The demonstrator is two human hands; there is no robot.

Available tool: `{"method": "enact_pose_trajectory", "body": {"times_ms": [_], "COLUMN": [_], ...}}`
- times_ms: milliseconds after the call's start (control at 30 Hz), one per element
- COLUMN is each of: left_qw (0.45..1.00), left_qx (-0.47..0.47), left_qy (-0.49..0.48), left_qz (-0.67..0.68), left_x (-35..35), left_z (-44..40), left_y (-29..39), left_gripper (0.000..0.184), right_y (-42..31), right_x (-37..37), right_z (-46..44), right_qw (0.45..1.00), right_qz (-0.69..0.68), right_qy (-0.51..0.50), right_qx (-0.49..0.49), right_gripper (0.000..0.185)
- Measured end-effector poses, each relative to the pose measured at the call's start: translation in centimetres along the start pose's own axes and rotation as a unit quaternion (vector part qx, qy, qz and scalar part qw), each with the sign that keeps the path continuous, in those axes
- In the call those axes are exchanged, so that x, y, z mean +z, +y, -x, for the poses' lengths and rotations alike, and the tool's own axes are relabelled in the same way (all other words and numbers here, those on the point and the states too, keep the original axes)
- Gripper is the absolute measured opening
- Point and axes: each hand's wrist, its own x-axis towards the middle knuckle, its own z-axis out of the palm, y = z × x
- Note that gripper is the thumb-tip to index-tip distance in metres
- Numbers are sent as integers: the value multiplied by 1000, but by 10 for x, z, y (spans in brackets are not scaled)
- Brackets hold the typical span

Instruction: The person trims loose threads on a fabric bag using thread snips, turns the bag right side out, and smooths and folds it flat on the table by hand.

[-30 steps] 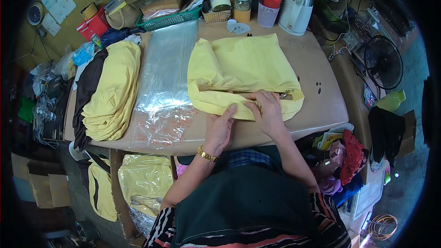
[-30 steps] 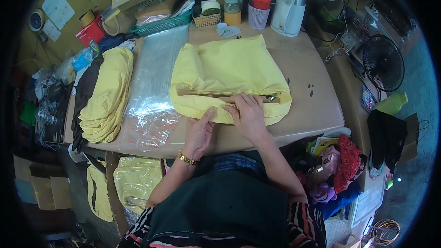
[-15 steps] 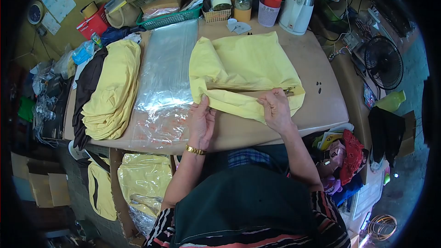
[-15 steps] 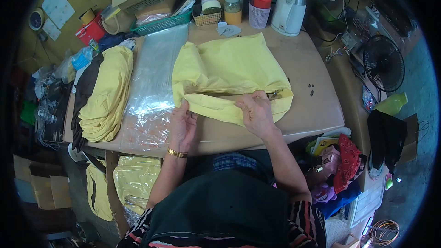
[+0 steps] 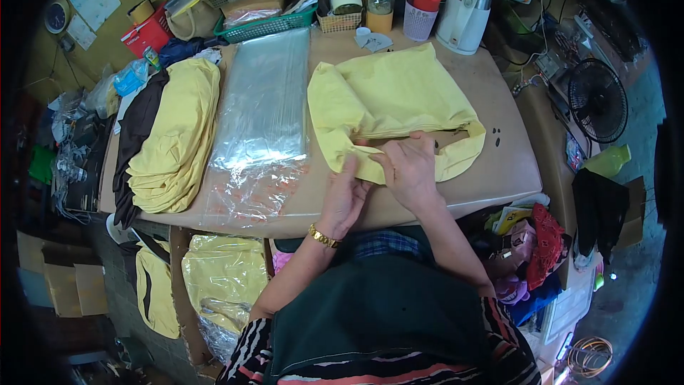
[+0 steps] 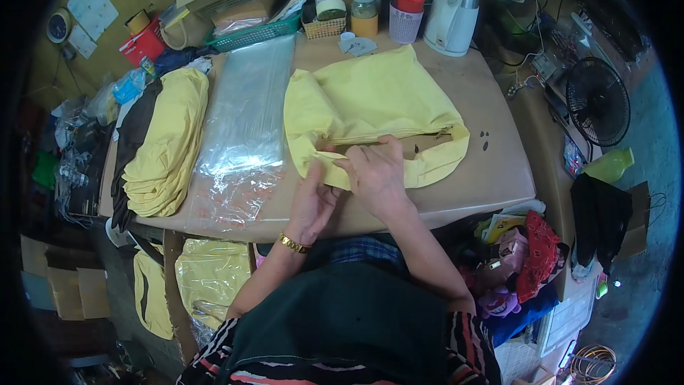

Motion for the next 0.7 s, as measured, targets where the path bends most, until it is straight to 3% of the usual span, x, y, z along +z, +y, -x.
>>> {"method": "enact_pose_trajectory", "body": {"times_ms": [67,200,233,300,367,433,500,700], "left_qw": [986,980,980,997,998,998,998,998], "left_qx": [-53,-61,-59,-27,-31,-37,-10,55], "left_qy": [-35,-24,-25,35,29,21,7,1], "left_qz": [157,186,187,66,53,38,-63,-37], "left_x": [-8,-16,-12,-4,-8,-9,-5,8], "left_z": [-3,0,1,4,2,1,4,10], "left_y": [12,7,5,1,-5,-13,-19,-18], "left_gripper": [38,40,40,35,32,29,34,33], "right_y": [9,15,14,8,-10,-19,-20,-2], "right_x": [-2,2,2,-1,-6,-1,2,16], "right_z": [5,12,11,3,-15,-22,-26,-39], "right_qw": [991,984,989,993,998,999,999,997], "right_qz": [-87,-124,-79,-36,-17,3,23,-64], "right_qy": [-70,-95,-80,-67,44,39,34,7], "right_qx": [69,85,91,95,37,15,-8,43], "right_gripper": [9,9,8,8,12,13,13,7]}}
